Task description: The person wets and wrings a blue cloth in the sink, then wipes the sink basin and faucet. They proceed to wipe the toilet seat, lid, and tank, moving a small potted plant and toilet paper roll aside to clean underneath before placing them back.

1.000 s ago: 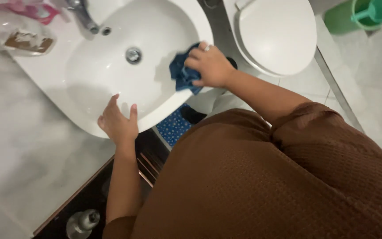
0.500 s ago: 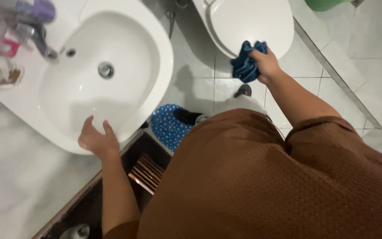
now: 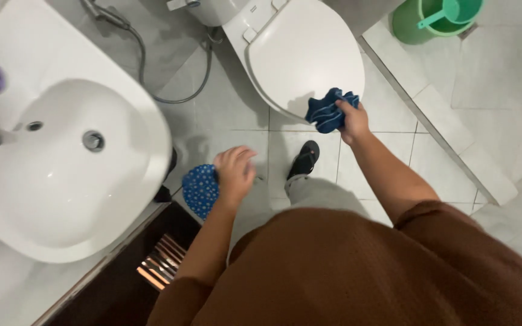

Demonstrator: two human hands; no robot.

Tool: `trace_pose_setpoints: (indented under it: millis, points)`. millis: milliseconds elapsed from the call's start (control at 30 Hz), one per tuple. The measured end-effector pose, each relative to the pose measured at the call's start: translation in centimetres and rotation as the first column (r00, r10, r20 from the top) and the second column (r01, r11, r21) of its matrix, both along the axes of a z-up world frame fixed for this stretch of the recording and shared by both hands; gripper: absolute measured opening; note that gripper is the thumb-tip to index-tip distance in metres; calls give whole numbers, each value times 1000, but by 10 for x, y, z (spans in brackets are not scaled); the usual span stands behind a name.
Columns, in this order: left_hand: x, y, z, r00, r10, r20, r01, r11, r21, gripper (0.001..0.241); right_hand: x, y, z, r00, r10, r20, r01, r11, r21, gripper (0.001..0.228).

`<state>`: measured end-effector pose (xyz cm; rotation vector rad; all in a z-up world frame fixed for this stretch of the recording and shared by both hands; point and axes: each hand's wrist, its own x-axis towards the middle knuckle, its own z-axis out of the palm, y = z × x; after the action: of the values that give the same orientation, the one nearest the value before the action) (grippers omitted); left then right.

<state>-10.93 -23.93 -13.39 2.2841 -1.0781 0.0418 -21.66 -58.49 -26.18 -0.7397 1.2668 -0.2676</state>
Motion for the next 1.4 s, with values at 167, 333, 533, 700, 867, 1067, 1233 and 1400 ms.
trace_pose_setpoints:
  millis: [167,333,533,700,867,1067,1233,1400]
  points:
    - [20,-66,-86,969,-155,-194,197,956,217,40,7,-11,-52,931,302,-204,-364,815,-452,52]
    - [52,-92,-185,917,-163,-363,321,844,431,37,20,-1,-107,609,394,-689,-772,494,-400,91]
    - [95,-132,-271,872,-142,-469,379,801,464,47,82,32,-154,319,462,-827,-936,293,-197,107]
    - [124,-153,-333,967,-90,-239,141,968,206,61,107,29,-204,365,200,-909,-928,159,-338,82]
    - [128,-157,-364,941,89,-326,-68,995,75,67,136,-47,-279,606,58,-794,-796,64,-602,91]
    - [141,-188,-410,722,388,-573,-557,817,-148,62,258,-37,-256,720,179,-670,-619,-270,-738,67]
    - [157,-209,-432,397,567,-722,-758,646,90,73,205,28,-231,548,517,-658,-563,-354,-747,60]
    - [156,-219,-409,597,645,-477,-708,703,65,58,122,-2,-238,554,289,-781,-809,-32,-586,74]
